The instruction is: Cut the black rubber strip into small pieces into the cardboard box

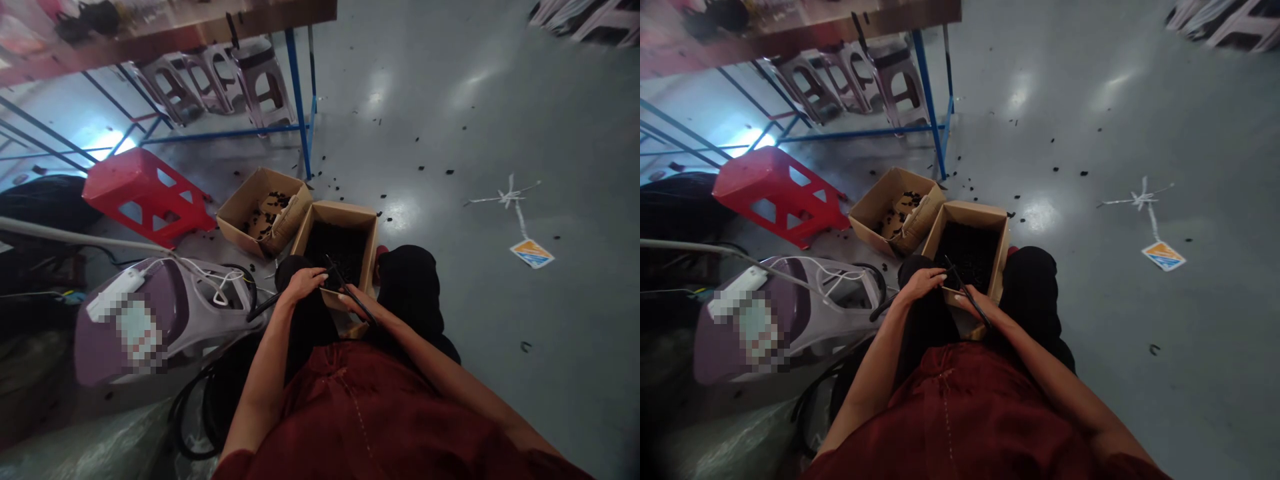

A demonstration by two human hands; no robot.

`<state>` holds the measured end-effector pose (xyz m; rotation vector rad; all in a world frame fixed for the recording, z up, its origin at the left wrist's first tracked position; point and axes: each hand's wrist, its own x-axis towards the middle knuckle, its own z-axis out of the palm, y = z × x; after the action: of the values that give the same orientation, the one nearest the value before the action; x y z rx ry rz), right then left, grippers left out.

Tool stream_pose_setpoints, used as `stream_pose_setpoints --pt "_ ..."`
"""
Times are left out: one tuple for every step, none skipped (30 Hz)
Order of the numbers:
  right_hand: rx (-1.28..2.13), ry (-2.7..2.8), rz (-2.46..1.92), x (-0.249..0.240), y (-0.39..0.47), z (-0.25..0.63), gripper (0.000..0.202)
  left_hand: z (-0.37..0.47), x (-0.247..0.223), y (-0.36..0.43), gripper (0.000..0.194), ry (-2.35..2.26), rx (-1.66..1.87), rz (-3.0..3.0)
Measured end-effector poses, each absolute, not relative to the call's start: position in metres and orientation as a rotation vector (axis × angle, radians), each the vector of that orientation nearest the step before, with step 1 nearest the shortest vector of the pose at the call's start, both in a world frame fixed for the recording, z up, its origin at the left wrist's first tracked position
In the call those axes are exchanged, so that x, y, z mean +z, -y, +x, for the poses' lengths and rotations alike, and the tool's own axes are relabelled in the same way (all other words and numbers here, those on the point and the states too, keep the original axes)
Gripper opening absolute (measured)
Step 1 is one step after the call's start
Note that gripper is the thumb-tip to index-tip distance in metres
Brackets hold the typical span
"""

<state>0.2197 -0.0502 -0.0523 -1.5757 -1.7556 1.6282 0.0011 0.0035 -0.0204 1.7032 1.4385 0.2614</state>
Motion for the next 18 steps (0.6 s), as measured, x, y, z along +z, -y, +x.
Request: stream_pose_setpoints --pt "1.614 1.761 -1.593 -0.0521 0.0501 0.2195 0.045 0.0007 -0.0213 -0.0038 0.047 -1.434 0.257 1.706" --pt "1.6 1.769 -1.605 -0.0517 0.0503 0.2194 0.042 0.0005 -0.022 -0.004 0.047 -1.43 0.255 1.71" --pt "1.576 1.782 -1.604 -0.0514 0.0508 0.2194 0.04 0.0003 -0.0225 -0.0041 0.048 -1.423 0.255 1.713" --pt "1.541 1.8 -1.595 -0.0512 0.0515 0.2196 0.038 0.0003 -0.023 -0.0042 0.047 -1.416 0.255 1.716" --pt "1.498 1.819 -1.584 -0.0512 0.0524 0.2198 0.036 0.0004 -0.0234 -0.0042 0.047 -1.411 0.258 1.717" --pt "1.458 1.837 -1.577 -0.0512 0.0533 0.2202 0.035 0.0006 -0.0237 -0.0041 0.046 -1.407 0.262 1.715" --pt "1.425 1.854 -1.577 -0.0515 0.054 0.2206 0.034 0.0008 -0.0241 -0.0041 0.045 -1.409 0.267 1.711" --pt "1.401 1.87 -1.582 -0.0518 0.0546 0.221 0.033 0.001 -0.0245 -0.0042 0.045 -1.411 0.271 1.705" --pt "1.388 1.884 -1.591 -0.0522 0.0551 0.2212 0.032 0.0012 -0.025 -0.0043 0.045 -1.414 0.276 1.699" --pt "1.381 1.895 -1.603 -0.0526 0.0554 0.2214 0.032 0.0012 -0.0256 -0.0045 0.045 -1.417 0.282 1.692" --pt "1.374 1.902 -1.617 -0.053 0.0556 0.2214 0.032 0.0012 -0.0262 -0.0048 0.045 -1.417 0.287 1.686" --pt "1.364 1.906 -1.632 -0.0533 0.0558 0.2214 0.031 0.0011 -0.0268 -0.0051 0.045 -1.413 0.29 1.682" --pt "1.352 1.905 -1.649 -0.0537 0.0559 0.2212 0.03 0.0011 -0.0273 -0.0055 0.045 -1.407 0.292 1.679" --pt "1.344 1.903 -1.662 -0.0541 0.0562 0.221 0.03 0.0011 -0.0276 -0.0058 0.045 -1.405 0.293 1.676" --pt "1.341 1.9 -1.672 -0.0546 0.0565 0.2208 0.029 0.0012 -0.0278 -0.0061 0.045 -1.407 0.29 1.675" --pt "1.343 1.897 -1.675 -0.0551 0.0568 0.2207 0.029 0.0014 -0.0277 -0.0063 0.045 -1.414 0.284 1.677" --pt "1.348 1.896 -1.672 -0.0557 0.0572 0.2206 0.029 0.0017 -0.0274 -0.0064 0.045 -1.423 0.276 1.683" --pt "1.351 1.897 -1.667 -0.0563 0.0575 0.2207 0.029 0.0022 -0.0269 -0.0065 0.044 -1.433 0.267 1.691"
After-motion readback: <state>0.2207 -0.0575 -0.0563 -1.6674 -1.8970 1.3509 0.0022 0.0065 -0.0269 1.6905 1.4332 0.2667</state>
